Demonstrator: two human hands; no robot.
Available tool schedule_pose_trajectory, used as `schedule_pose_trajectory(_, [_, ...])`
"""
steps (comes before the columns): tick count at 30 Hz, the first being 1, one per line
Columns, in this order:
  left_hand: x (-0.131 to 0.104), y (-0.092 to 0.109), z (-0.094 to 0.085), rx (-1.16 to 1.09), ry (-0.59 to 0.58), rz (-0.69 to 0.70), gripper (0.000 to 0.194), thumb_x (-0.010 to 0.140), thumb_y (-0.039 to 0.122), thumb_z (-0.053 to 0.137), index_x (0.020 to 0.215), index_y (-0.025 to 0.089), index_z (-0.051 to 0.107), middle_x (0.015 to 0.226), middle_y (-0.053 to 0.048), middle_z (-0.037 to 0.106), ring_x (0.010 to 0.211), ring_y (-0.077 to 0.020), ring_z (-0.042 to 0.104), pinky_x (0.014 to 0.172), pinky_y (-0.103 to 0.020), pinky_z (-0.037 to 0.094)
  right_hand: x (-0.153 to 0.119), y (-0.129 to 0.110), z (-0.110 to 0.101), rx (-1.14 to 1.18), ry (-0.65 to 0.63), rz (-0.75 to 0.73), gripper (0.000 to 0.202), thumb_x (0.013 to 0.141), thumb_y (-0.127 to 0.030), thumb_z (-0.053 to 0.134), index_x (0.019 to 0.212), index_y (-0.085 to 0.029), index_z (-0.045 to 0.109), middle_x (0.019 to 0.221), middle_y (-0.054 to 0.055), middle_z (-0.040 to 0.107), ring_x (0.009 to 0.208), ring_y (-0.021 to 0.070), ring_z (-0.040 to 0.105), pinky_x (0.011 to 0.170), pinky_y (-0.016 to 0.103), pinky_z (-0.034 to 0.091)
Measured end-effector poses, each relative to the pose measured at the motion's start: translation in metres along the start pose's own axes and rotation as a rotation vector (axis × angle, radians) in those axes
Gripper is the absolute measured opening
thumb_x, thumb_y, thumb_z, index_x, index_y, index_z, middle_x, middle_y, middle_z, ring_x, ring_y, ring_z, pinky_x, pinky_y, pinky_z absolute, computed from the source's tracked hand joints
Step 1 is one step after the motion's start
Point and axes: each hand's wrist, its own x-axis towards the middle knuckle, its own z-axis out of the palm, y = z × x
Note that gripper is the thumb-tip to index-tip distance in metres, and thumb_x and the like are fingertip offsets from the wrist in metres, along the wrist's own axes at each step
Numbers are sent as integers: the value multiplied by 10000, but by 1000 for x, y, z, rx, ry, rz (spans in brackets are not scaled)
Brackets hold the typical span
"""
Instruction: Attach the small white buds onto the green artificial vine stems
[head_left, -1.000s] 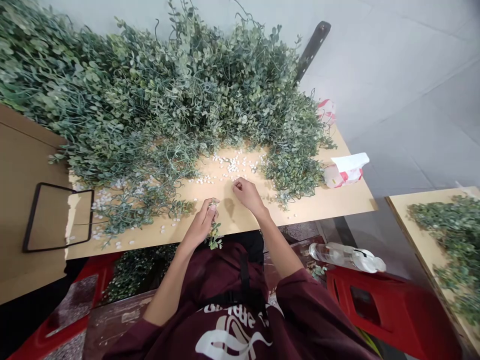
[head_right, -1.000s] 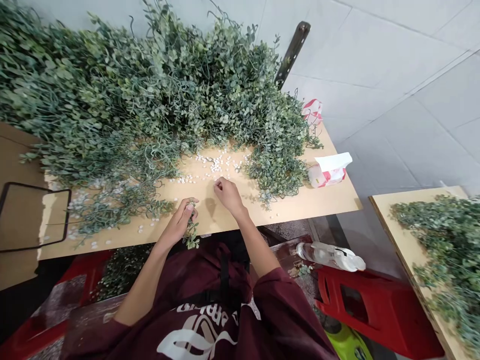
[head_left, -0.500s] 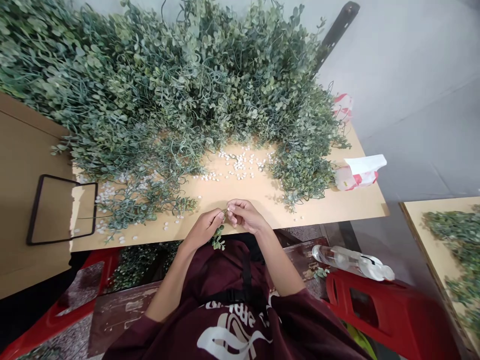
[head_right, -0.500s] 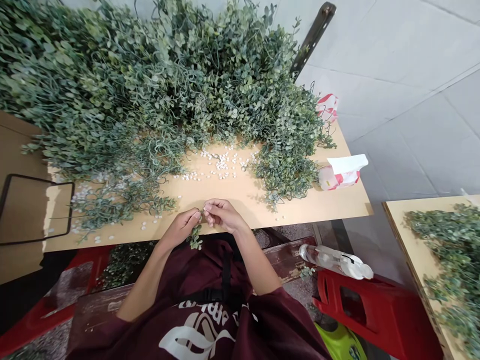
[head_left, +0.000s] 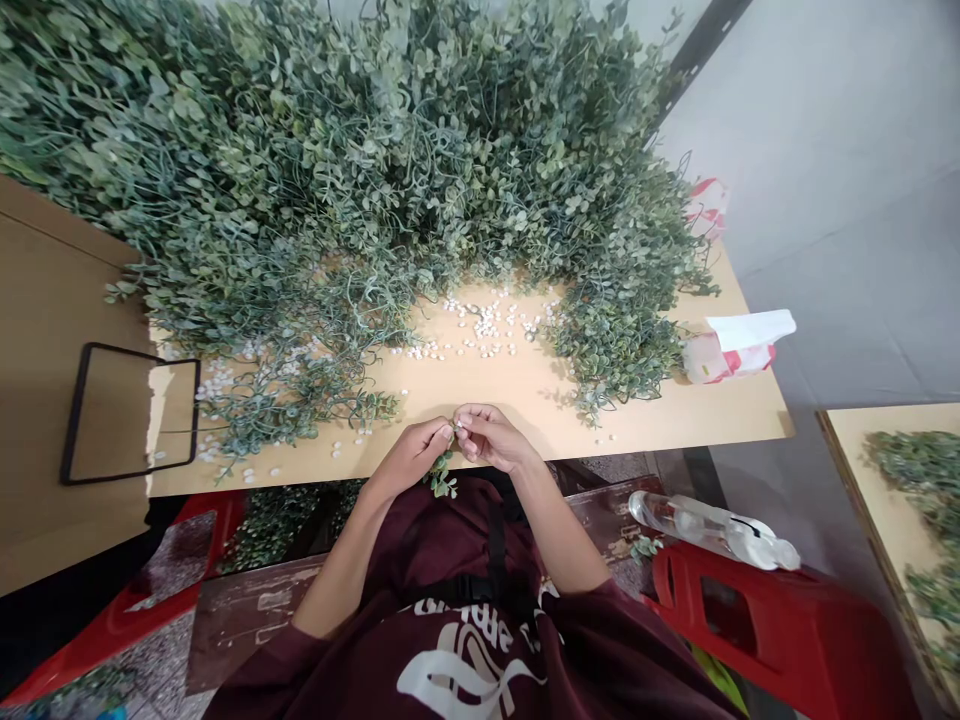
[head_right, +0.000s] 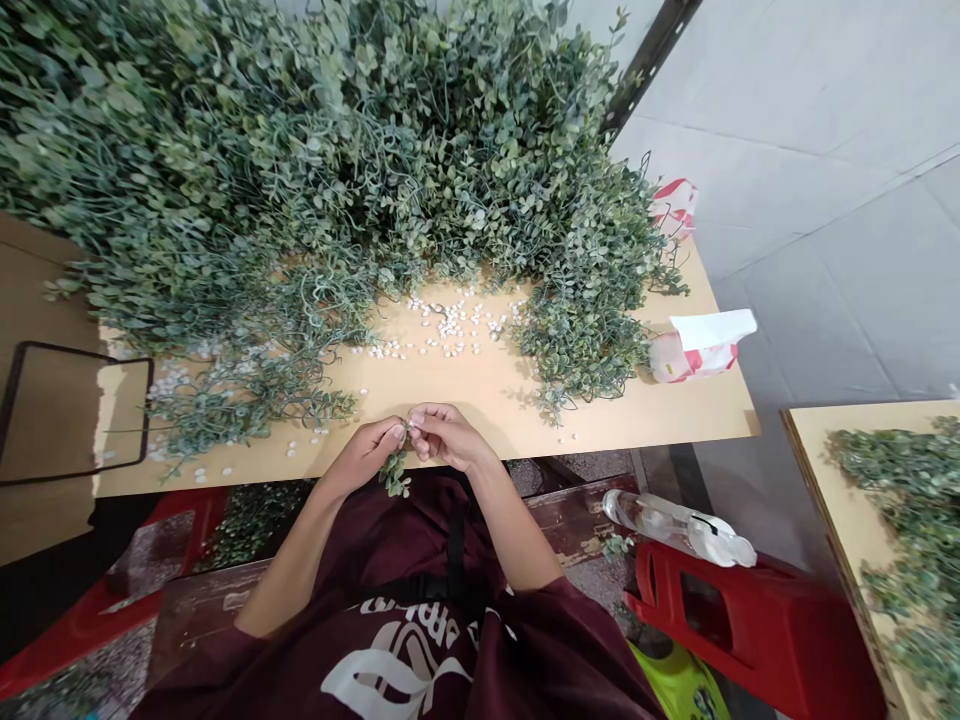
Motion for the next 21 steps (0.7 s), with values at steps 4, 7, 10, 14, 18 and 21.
schedule_pose_trajectory(4, [1,-1,0,8,5,-2,417,973,465,400,783,158,610,690,-4,575,638,-138,499,638,-231,403,0,0,1,22,5,-21,301,714,-371,815,776,-155,615,609,-44,558,433,50,444,404,181,386])
schedule_pose_trajectory(7, [1,-2,0,9,7,-8,417,974,467,401,772,158,594,710,-5,585,645,-135,501,640,-226,396,0,1,1,35,2,-29,289,720,-357,812,782,-157,613,616,-42,565,435,51,447,403,180,379])
schedule_pose_trajectory(10, [1,-2,0,6,11,-4,407,977,458,402,790,159,606,729,-9,609,649,-134,511,641,-223,395,1,1,1,41,-5,-45,281,725,-347,809,787,-155,614,620,-42,567,434,48,447,408,179,374])
schedule_pose_trajectory(14, [1,-1,0,12,15,9,413,980,453,400,798,155,619,737,-15,631,652,-137,532,642,-226,407,1,2,1,25,7,-47,286,724,-349,810,790,-159,608,615,-47,558,432,45,441,411,175,364])
schedule_pose_trajectory(18, [2,-1,0,26,1,16,412,983,445,397,816,151,633,742,-23,653,674,-148,564,673,-237,429,1,2,3,12,20,-46,276,726,-346,806,784,-160,610,612,-50,559,435,49,453,413,177,372])
schedule_pose_trajectory(21, [2,-1,0,19,-25,13,410,989,439,384,851,153,643,764,-31,678,721,-164,601,720,-248,445,1,2,4,-5,26,-54,278,733,-357,799,776,-160,607,610,-53,550,436,49,456,418,177,378])
